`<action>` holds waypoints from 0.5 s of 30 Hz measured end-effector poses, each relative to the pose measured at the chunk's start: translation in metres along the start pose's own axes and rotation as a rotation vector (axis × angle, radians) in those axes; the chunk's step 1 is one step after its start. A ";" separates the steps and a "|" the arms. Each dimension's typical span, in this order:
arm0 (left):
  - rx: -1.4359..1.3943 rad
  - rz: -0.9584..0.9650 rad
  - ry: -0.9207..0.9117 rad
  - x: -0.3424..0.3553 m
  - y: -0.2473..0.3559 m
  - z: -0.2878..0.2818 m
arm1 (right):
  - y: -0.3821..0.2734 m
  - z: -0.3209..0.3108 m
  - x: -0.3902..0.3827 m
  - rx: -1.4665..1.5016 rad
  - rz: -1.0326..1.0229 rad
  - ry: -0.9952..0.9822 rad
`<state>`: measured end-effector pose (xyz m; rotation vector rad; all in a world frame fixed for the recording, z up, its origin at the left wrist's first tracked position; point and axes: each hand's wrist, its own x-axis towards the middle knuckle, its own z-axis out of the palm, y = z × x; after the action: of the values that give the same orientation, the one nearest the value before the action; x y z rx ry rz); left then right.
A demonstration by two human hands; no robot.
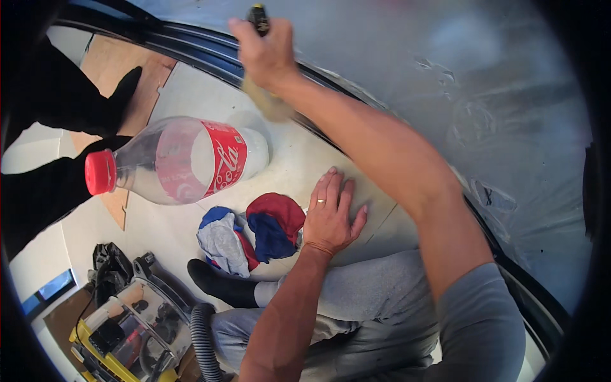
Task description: Cleaning the tracks of a sliding window using a brush and a cloth.
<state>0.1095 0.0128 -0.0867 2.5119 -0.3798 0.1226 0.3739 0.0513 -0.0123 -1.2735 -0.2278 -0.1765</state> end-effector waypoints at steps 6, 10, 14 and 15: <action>0.017 -0.028 0.030 -0.003 -0.002 -0.002 | -0.041 -0.007 -0.008 -0.039 -0.037 -0.043; -0.013 -0.007 0.053 0.001 0.002 -0.009 | -0.111 -0.097 -0.043 -0.183 -0.096 -0.303; -0.055 -0.043 0.045 -0.003 0.006 -0.021 | -0.181 -0.147 -0.089 -0.218 0.070 -0.293; -0.050 -0.024 0.067 -0.003 0.008 -0.023 | -0.197 -0.155 -0.101 -0.223 0.041 -0.297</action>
<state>0.1045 0.0199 -0.0641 2.4556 -0.3217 0.1853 0.2371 -0.1528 0.1004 -1.5243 -0.4461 0.0248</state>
